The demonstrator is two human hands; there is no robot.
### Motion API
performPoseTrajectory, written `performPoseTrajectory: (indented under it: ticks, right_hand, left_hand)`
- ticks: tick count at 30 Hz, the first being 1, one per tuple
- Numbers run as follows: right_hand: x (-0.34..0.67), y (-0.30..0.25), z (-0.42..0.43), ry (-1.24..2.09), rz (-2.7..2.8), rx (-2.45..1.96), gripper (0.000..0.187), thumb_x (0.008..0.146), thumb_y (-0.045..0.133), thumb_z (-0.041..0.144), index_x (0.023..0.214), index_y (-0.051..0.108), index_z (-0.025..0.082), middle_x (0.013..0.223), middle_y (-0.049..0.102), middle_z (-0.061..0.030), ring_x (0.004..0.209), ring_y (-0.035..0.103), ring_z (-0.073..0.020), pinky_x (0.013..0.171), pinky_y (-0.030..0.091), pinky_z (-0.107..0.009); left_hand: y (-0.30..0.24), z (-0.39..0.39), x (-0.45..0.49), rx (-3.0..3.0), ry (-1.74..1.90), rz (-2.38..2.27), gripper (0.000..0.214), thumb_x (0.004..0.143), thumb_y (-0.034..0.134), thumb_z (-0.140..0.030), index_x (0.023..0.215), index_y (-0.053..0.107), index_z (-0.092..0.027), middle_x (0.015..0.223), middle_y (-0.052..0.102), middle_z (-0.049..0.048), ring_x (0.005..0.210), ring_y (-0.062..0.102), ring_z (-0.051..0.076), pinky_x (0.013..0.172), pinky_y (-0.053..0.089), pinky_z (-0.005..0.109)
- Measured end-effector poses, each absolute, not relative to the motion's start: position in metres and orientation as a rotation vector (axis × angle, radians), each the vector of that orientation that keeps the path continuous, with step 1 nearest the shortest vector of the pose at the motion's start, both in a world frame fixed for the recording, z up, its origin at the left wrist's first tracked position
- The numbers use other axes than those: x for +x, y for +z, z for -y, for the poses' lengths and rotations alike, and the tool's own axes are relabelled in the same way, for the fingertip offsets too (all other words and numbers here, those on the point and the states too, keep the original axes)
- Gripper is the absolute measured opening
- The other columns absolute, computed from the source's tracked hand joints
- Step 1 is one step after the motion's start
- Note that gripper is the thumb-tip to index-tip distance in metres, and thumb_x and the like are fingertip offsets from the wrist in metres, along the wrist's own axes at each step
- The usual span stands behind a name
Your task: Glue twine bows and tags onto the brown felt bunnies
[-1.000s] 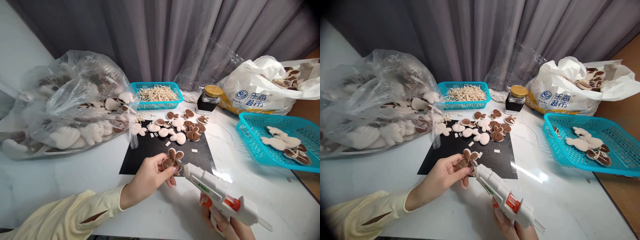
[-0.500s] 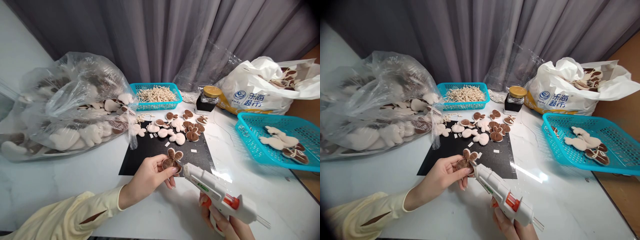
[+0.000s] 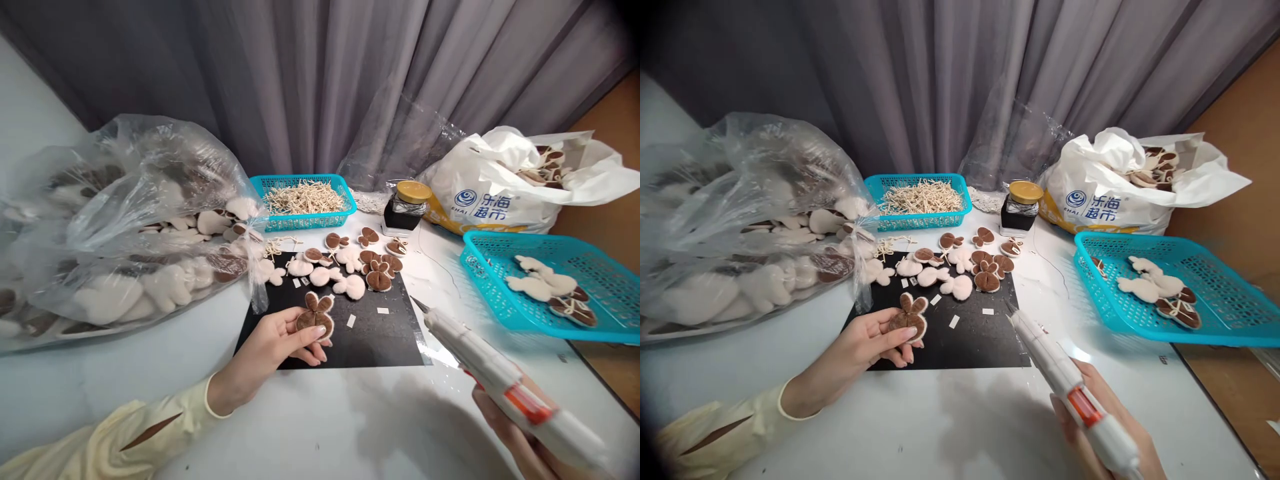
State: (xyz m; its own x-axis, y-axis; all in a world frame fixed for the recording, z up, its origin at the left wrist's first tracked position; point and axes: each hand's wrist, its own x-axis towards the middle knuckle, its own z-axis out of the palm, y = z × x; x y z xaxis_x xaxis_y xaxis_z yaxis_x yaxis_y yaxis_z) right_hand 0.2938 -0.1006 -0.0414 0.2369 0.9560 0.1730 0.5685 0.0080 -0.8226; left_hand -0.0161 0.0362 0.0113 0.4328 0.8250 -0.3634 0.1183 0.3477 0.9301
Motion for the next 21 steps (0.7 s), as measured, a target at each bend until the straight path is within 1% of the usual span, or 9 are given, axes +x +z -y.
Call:
performPoseTrajectory:
  ticks: [3, 6, 7, 11, 15, 17, 18, 20, 21]
  right_hand:
    - [0.305, -0.045, 0.086, 0.317, 1.822, -1.675, 0.033, 0.076, 0.052, 0.020, 0.107, 0.060, 0.023, 0.115, 0.061, -0.0092, 0.089, 0.065, -0.0260, 0.063, 0.054, -0.028]
    - [0.310, -0.047, 0.066, -0.117, 2.313, -1.589, 0.042, 0.076, 0.038, 0.009, 0.115, 0.051, 0.016, 0.117, 0.059, -0.0155, 0.078, 0.068, -0.0232, 0.058, 0.054, -0.029]
    - [0.311, -0.047, 0.060, -0.179, 2.394, -1.572, 0.043, 0.076, 0.035, 0.007, 0.117, 0.048, 0.014, 0.116, 0.059, -0.0171, 0.076, 0.068, -0.0226, 0.058, 0.054, -0.029]
    - [0.319, -0.042, 0.044, -0.111, 2.486, -1.666, 0.044, 0.080, 0.036, 0.012, 0.124, 0.035, 0.010, 0.120, 0.055, -0.0193, 0.090, 0.066, -0.0225, 0.066, 0.056, -0.028]
    - [0.324, -0.017, 0.026, -0.109, 2.655, -1.498, 0.067, 0.071, 0.047, 0.015, 0.134, 0.025, 0.008, 0.128, 0.050, -0.0197, 0.112, 0.054, -0.0311, 0.081, 0.053, -0.037]
    - [0.312, 0.004, 0.007, -0.069, 2.727, -1.387, 0.063, 0.075, 0.052, 0.022, 0.133, 0.030, 0.013, 0.127, 0.051, -0.0165, 0.114, 0.052, -0.0313, 0.082, 0.052, -0.039]
    - [0.300, 0.015, -0.006, -0.033, 2.715, -1.370, 0.053, 0.079, 0.052, 0.026, 0.128, 0.037, 0.015, 0.122, 0.055, -0.0144, 0.107, 0.056, -0.0280, 0.079, 0.053, -0.035]
    - [0.268, 0.033, -0.040, 0.000, 2.623, -1.313, 0.028, 0.088, 0.042, 0.022, 0.114, 0.051, 0.018, 0.104, 0.063, -0.0107, 0.090, 0.062, -0.0212, 0.073, 0.052, -0.032]
    - [0.250, 0.038, -0.059, -0.012, 2.572, -1.247, 0.024, 0.089, 0.040, 0.020, 0.107, 0.056, 0.018, 0.096, 0.065, -0.0088, 0.086, 0.062, -0.0197, 0.072, 0.051, -0.031]
  left_hand:
    - [0.006, -0.042, -0.015, 1.110, 0.595, -1.033, 0.023, 0.078, 0.062, -0.033, 0.089, 0.062, -0.013, 0.082, 0.068, 0.0057, 0.065, 0.062, 0.012, 0.058, 0.051, 0.019]
    - [0.005, -0.045, -0.015, 1.091, 0.578, -1.007, 0.025, 0.077, 0.063, -0.034, 0.088, 0.061, -0.013, 0.082, 0.067, 0.0059, 0.067, 0.062, 0.013, 0.059, 0.052, 0.021]
    - [0.004, -0.046, -0.015, 1.089, 0.577, -0.996, 0.025, 0.077, 0.062, -0.035, 0.089, 0.061, -0.012, 0.082, 0.067, 0.0060, 0.068, 0.062, 0.013, 0.059, 0.052, 0.021]
    - [0.000, -0.044, -0.018, 1.101, 0.585, -0.954, 0.027, 0.079, 0.060, -0.037, 0.090, 0.060, -0.012, 0.082, 0.067, 0.0067, 0.063, 0.063, 0.013, 0.056, 0.052, 0.022]
    - [-0.003, -0.040, -0.020, 1.111, 0.592, -0.924, 0.028, 0.079, 0.060, -0.037, 0.088, 0.058, -0.011, 0.078, 0.067, 0.0068, 0.058, 0.062, 0.012, 0.049, 0.048, 0.020]
    - [-0.005, -0.038, -0.021, 1.111, 0.618, -0.930, 0.027, 0.079, 0.060, -0.037, 0.087, 0.057, -0.012, 0.074, 0.066, 0.0056, 0.054, 0.061, 0.011, 0.043, 0.044, 0.017]
    - [-0.005, -0.038, -0.021, 1.114, 0.631, -0.932, 0.027, 0.079, 0.060, -0.038, 0.086, 0.057, -0.012, 0.073, 0.066, 0.0049, 0.051, 0.059, 0.010, 0.040, 0.041, 0.016]
    - [-0.006, -0.037, -0.021, 1.125, 0.645, -0.929, 0.027, 0.079, 0.060, -0.038, 0.086, 0.056, -0.012, 0.070, 0.066, 0.0040, 0.047, 0.057, 0.009, 0.038, 0.038, 0.015]
    - [-0.006, -0.037, -0.022, 1.130, 0.648, -0.927, 0.027, 0.079, 0.060, -0.037, 0.086, 0.056, -0.012, 0.070, 0.066, 0.0039, 0.047, 0.056, 0.008, 0.037, 0.037, 0.015]
